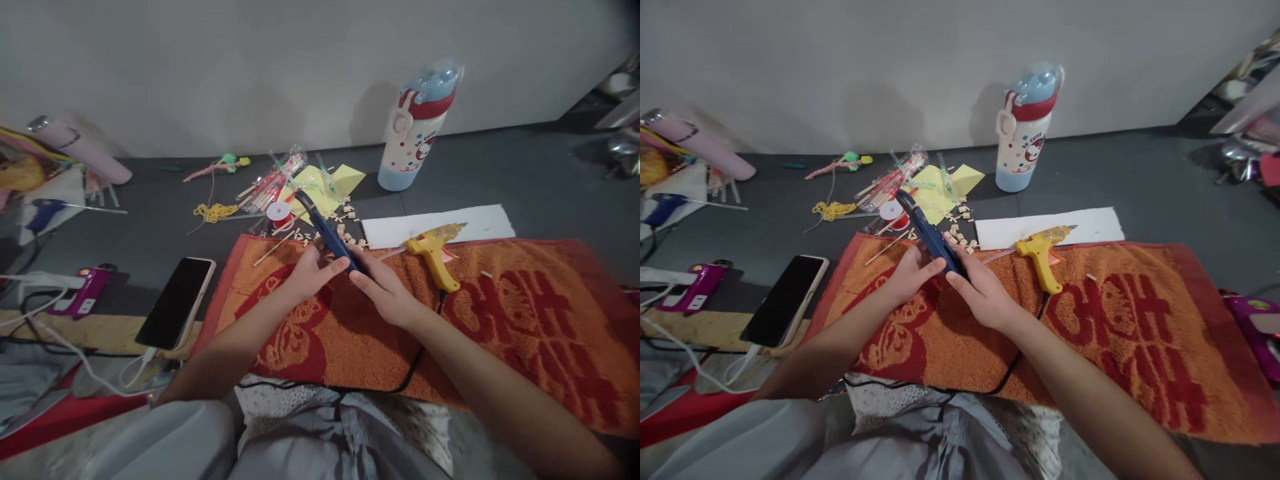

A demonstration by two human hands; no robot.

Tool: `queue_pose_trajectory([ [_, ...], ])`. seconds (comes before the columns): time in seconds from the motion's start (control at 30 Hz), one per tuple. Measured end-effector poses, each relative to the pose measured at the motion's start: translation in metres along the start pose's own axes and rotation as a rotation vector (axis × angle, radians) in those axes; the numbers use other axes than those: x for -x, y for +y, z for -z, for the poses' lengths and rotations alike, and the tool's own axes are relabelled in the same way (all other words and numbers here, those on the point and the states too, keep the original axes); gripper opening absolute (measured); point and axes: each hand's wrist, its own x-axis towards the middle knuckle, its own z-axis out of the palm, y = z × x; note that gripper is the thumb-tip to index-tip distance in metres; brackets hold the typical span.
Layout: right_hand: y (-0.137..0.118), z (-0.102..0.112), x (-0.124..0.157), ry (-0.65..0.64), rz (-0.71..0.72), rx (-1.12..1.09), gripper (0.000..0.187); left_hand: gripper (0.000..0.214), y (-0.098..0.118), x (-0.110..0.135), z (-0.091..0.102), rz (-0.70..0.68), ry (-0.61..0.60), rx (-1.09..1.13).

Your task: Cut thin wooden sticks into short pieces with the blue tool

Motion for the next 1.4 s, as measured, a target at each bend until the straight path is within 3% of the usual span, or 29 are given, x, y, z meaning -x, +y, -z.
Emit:
queue_pose_trajectory([
  [0.13,0.002,0.002,0.001,0.042,-0.077,0.014,0.061,0.048,0.009,0.001,0.009,-0.091,0.018,-0.33],
  [0.23,0.002,0.005,0.001,0.067,-0.104,0.052,0.062,0.031,0.021,0.005,0.019,-0.236,0.244,-0.719],
  [0.3,0.002,0.006,0.001,0.066,-0.102,0.085,0.062,0.023,0.028,0.004,0.029,-0.373,0.411,-0.857],
  [0.37,0.001,0.007,0.001,0.042,-0.09,0.118,0.063,0.018,0.032,0.0,0.039,-0.465,0.492,-0.974],
  [0.43,0.001,0.007,0.002,0.014,-0.079,0.141,0.063,0.02,0.033,-0.006,0.051,-0.473,0.432,-1.124],
  [0.5,0.0,0.008,0.002,-0.006,-0.073,0.156,0.063,0.024,0.031,-0.011,0.063,-0.464,0.297,-1.198],
  [0.67,0.0,0.011,0.003,-0.034,-0.045,0.152,0.063,0.025,0.027,-0.015,0.076,-0.382,0.141,-1.172],
  [1.13,0.002,0.025,0.002,-0.113,0.009,0.17,0.055,0.027,0.027,-0.01,0.076,-0.323,0.211,-1.037],
  [1.4,-0.001,0.023,0.0,-0.093,0.021,0.245,0.059,0.024,0.037,-0.008,0.064,-0.262,0.237,-0.979],
])
